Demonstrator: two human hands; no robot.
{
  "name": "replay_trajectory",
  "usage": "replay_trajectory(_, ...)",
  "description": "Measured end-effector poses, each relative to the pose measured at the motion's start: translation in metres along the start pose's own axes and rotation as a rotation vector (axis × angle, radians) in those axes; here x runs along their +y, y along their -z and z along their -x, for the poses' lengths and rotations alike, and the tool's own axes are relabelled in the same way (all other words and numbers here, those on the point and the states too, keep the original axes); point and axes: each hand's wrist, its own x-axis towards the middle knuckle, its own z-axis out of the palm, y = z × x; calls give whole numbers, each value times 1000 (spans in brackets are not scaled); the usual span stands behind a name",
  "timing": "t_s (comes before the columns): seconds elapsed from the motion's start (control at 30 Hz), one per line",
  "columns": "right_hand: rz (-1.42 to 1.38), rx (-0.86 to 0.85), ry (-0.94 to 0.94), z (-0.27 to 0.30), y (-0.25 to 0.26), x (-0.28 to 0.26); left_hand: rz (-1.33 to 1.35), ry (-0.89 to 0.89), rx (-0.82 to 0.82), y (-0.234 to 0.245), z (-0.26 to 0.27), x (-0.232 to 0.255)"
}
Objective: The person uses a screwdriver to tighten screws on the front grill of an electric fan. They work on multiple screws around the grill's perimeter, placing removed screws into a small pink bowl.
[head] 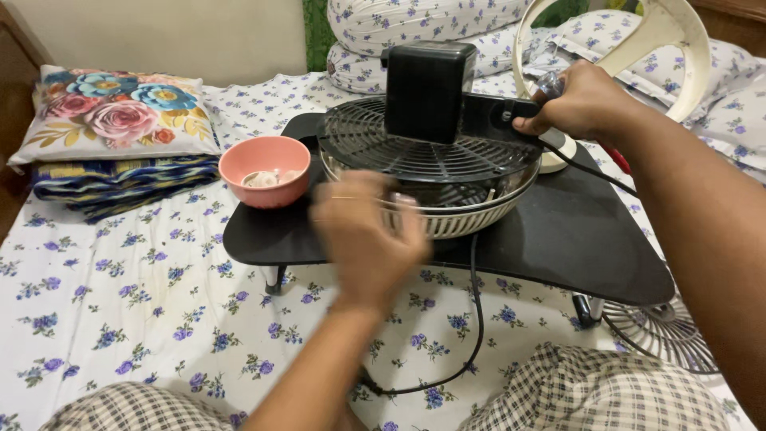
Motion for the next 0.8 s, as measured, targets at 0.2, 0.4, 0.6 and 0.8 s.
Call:
replay_trajectory(0.2,61,8,-10,-6,5,-8,-243,-400,-239,-37,13,61)
replay_trajectory(0.4,113,68,34,-19,6,-4,-234,-411,-274,-45,14,50)
replay_trajectory(0.6,75,52,-13,-11,-3,2,-46,-359,-246,-36,13,41)
replay_trajectory(0.8,32,64,-34,0,-7,3,-24,-398,-190,-33,10,43)
